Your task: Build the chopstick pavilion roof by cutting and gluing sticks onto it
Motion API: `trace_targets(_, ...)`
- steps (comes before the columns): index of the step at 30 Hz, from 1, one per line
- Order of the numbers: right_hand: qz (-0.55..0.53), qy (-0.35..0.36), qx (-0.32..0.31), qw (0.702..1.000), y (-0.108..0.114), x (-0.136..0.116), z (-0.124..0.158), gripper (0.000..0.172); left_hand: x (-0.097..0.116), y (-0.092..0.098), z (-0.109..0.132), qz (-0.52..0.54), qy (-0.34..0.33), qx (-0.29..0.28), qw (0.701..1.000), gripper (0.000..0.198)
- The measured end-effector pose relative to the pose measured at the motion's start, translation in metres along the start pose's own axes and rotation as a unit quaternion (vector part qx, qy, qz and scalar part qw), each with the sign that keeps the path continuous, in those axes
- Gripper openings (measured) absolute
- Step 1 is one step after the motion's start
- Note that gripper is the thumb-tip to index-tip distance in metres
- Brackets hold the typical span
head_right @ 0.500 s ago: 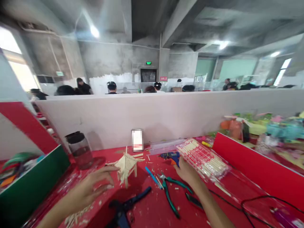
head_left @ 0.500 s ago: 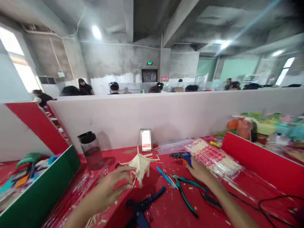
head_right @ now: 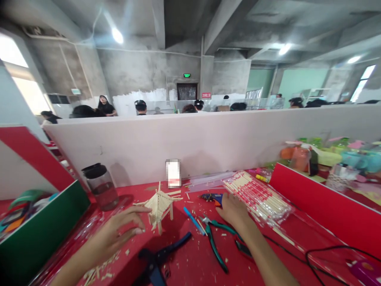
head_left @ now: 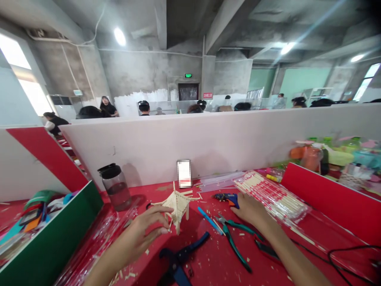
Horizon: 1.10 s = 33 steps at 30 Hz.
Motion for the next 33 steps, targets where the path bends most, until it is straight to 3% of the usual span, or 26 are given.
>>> trace_targets(2,-0.023,0.057,0.034,0.998,0.018,-0.02,0.02,0.029,0.002,-0.001,-0.001,-0.003,0.0,0.007,1.0,0.014)
trace_targets(3,-0.089,0.137,0.059,0.985,0.028,-0.035,0.032,0.022,0.003,-0.002,-0.002,-0.007,-0.001,0.012,1.0,0.015)
trace_targets(6,-0.251,0.335,0.064,0.906,0.043,-0.084,0.069,0.015,0.007,-0.007,-0.005,-0.023,-0.008,0.028,0.999,0.016)
trace_targets(9,-0.283,0.421,0.106,0.855,0.039,-0.124,0.092,0.02,0.012,-0.013,-0.009,-0.031,-0.012,0.046,0.998,0.017)
trace_targets(12,-0.303,0.453,0.158,0.823,0.026,-0.143,0.098,0.013,0.016,-0.017,-0.01,-0.032,-0.007,0.058,0.998,0.017)
trace_targets(18,-0.281,0.469,0.248,0.799,0.015,-0.146,0.098,0.011,0.016,-0.022,-0.011,-0.035,0.018,0.074,0.996,0.016)
trace_targets(29,-0.215,0.473,0.308,0.797,0.014,-0.149,0.101,0.013,0.024,-0.025,-0.014,-0.041,0.03,0.092,0.994,0.018)
trace_targets(33,-0.23,0.464,0.298,0.802,0.012,-0.147,0.098,0.012,0.019,-0.025,-0.016,-0.028,0.036,0.094,0.995,0.018)
Point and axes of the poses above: each hand's wrist, its own z-axis away from the middle knuckle, its own y-axis out of the back of the hand, x = y × z, the point moved 2 cm from there along -z, towards the middle knuckle, and after that the axes turned 5 degrees about -x, right-handed, at the moved point
